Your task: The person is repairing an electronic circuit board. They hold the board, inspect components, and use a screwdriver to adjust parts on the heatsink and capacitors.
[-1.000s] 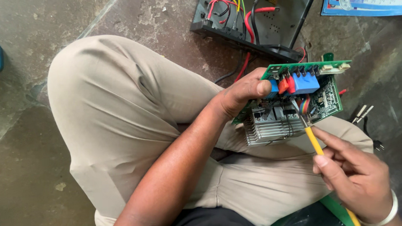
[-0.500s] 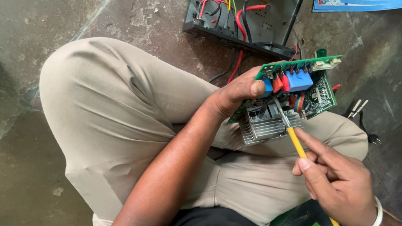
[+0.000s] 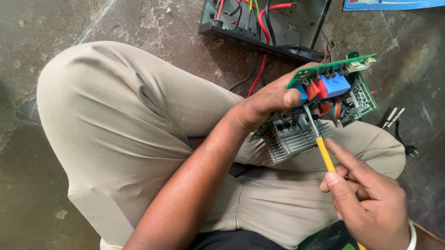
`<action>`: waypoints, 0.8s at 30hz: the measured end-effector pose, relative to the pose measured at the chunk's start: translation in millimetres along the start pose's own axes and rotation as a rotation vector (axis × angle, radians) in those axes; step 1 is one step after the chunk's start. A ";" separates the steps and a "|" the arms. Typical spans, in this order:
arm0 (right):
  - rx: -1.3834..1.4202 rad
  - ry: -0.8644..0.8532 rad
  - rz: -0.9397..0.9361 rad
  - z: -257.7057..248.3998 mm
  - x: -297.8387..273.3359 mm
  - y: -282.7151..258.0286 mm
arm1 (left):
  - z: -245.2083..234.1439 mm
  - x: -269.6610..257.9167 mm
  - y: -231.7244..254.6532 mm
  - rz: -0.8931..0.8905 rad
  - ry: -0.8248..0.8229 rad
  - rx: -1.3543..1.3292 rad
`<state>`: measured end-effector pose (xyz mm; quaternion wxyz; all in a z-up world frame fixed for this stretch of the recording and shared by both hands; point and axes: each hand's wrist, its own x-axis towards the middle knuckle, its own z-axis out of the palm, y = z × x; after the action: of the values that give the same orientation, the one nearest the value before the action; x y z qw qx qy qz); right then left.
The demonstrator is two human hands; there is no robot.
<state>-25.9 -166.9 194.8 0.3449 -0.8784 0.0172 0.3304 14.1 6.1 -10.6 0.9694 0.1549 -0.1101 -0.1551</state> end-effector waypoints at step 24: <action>-0.002 0.119 -0.049 21.5 2.0 4.4 | 19.0 3.1 19.4 0.019 0.089 0.108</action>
<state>-37.7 -156.5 179.3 0.3502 -0.8971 0.0157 0.2690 17.2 17.6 14.0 0.9650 0.2128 -0.0767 -0.1326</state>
